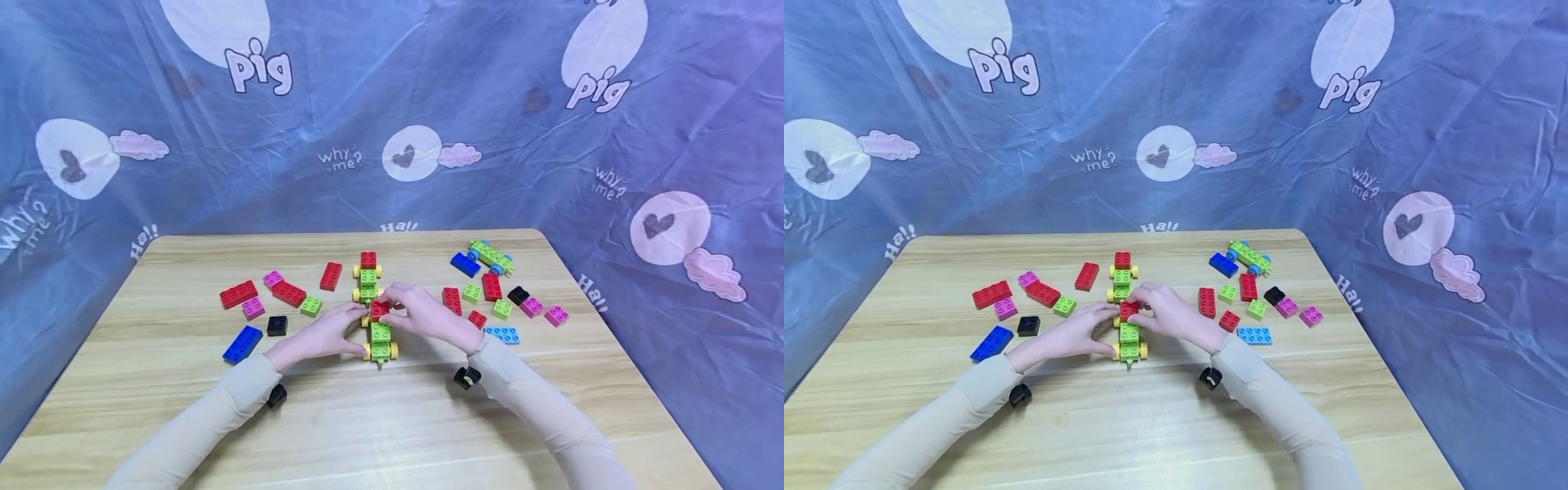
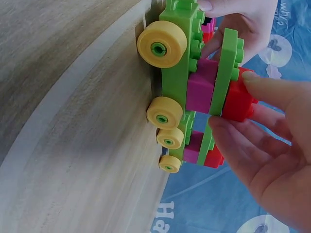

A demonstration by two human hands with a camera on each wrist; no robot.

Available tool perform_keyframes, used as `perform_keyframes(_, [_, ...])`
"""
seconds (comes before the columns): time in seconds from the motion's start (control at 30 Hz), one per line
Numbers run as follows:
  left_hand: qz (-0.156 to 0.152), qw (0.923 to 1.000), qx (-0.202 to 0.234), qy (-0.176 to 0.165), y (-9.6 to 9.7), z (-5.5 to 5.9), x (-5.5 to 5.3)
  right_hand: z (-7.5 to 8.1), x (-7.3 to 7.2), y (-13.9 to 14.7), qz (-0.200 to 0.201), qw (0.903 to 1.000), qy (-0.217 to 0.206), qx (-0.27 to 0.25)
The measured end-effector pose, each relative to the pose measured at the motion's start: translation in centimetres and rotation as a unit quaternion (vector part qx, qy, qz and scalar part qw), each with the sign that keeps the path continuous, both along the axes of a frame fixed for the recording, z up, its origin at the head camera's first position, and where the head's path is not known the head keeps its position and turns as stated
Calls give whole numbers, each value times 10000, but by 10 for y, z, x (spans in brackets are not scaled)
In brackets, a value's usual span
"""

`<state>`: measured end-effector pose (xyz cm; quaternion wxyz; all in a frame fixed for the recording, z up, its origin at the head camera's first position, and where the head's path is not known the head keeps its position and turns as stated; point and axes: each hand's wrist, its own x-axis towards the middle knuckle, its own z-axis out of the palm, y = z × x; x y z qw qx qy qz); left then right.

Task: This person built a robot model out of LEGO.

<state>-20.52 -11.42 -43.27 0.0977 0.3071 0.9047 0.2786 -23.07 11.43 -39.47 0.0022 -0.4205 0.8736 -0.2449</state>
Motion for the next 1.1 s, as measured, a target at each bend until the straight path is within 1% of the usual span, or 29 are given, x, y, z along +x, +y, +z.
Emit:
perform_keyframes(0.2, [19, 10000, 15, -13, -1, 0, 0, -2, -1, 3, 128, 9999, -12, -80])
perform_keyframes(0.47, [3, 10000, 22, -43, 0, 1, 1, -2, -1, 2, 40, 9998, -123, -176])
perform_keyframes(0.6, [5, 10000, 0, -1, 0, 0, 0, 0, -2, 1, 18, 9999, -93, -119])
perform_keyframes(0.8, [-1, 10000, -26, -45, 0, 2, 0, 5, -3, 0, 196, 9998, -39, -80])
perform_keyframes(0.9, [-2, 10000, -23, -52, 0, 3, 0, 8, -3, -2, 239, 9997, 26, 17])
perform_keyframes(1.1, [-53, 10000, -33, -33, 0, 4, -1, 9, -2, -5, 97, 9997, 68, 233])
